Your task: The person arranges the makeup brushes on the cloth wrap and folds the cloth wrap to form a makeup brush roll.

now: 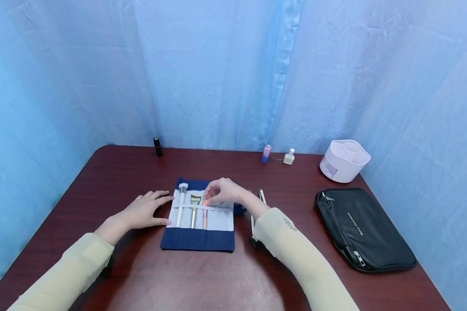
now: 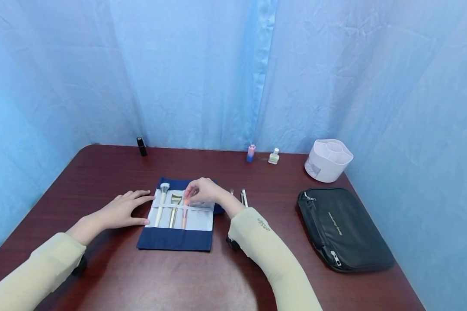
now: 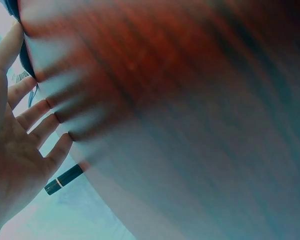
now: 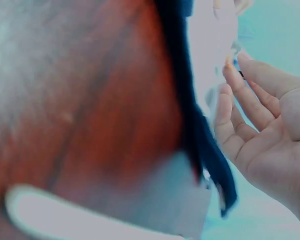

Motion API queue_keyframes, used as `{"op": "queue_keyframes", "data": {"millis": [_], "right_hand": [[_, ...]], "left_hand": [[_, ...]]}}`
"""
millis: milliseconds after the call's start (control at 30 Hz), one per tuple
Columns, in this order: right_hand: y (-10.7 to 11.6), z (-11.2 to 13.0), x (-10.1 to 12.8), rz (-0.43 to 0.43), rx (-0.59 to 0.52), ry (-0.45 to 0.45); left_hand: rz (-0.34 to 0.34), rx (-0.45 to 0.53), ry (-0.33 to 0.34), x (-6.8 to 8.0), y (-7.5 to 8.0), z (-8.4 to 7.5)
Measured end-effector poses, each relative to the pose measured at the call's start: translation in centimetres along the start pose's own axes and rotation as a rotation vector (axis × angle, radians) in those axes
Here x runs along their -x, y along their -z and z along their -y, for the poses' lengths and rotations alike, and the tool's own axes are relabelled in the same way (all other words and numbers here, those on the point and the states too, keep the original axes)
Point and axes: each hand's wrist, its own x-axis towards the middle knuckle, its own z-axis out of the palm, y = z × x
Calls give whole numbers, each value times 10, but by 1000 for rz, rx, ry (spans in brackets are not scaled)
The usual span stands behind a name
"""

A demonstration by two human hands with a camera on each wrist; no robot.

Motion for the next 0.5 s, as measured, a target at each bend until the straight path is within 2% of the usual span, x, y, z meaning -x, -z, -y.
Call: {"op": "queue_keyframes", "data": {"millis": [200, 500], "right_hand": [[20, 11, 16, -69, 54, 14], [49, 15, 51, -210, 180, 62]], "left_hand": [[2, 6, 0, 0, 0, 0], [18, 9, 13, -2, -3, -2]]}}
